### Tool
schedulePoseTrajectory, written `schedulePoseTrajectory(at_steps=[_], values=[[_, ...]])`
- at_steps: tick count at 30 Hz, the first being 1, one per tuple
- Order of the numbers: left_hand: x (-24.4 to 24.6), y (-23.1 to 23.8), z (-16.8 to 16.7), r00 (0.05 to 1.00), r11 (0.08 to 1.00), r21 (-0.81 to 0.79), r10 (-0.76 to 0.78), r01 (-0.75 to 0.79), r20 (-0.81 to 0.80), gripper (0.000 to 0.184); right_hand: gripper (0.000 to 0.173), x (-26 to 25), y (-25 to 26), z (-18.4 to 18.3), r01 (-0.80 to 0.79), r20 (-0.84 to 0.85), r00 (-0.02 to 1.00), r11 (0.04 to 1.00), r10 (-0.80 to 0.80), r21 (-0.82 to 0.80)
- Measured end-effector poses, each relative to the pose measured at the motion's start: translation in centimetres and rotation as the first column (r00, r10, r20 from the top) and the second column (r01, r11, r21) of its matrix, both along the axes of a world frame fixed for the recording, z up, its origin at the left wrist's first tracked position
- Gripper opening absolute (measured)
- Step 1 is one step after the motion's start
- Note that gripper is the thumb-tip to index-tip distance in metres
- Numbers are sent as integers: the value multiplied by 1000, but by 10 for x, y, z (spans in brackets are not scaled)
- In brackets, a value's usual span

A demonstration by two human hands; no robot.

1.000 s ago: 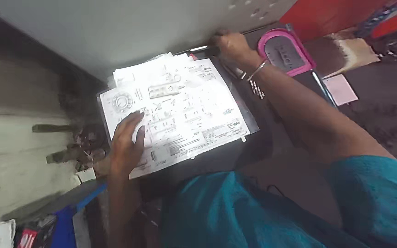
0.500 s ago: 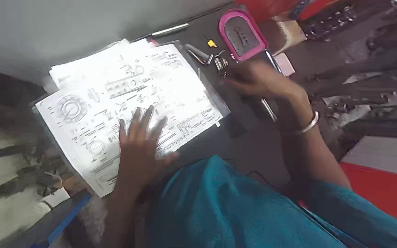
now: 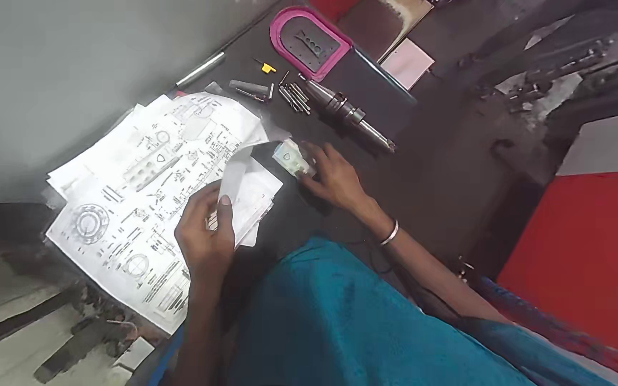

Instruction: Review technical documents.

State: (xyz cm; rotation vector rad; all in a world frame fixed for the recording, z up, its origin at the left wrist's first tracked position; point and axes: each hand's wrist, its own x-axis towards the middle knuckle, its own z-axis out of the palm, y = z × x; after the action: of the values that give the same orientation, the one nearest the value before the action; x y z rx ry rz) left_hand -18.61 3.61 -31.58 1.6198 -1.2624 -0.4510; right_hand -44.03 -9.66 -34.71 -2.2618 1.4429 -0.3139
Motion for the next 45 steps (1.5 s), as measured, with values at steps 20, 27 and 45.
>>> schedulePoseTrajectory(at_steps=[20, 27, 45], values=[[-16, 15, -30, 839, 880, 373, -424, 294, 340, 41, 39, -35, -41, 57, 14, 491, 816, 860, -305, 510], [-5, 23, -27, 919, 929, 209, -345, 306, 189, 35, 44, 47, -56, 97, -481, 539, 808, 796, 240, 367], [35, 74, -38, 872, 915, 325, 53, -237, 486, 61, 42, 321, -111, 54, -900, -135, 413, 426, 901, 89]])
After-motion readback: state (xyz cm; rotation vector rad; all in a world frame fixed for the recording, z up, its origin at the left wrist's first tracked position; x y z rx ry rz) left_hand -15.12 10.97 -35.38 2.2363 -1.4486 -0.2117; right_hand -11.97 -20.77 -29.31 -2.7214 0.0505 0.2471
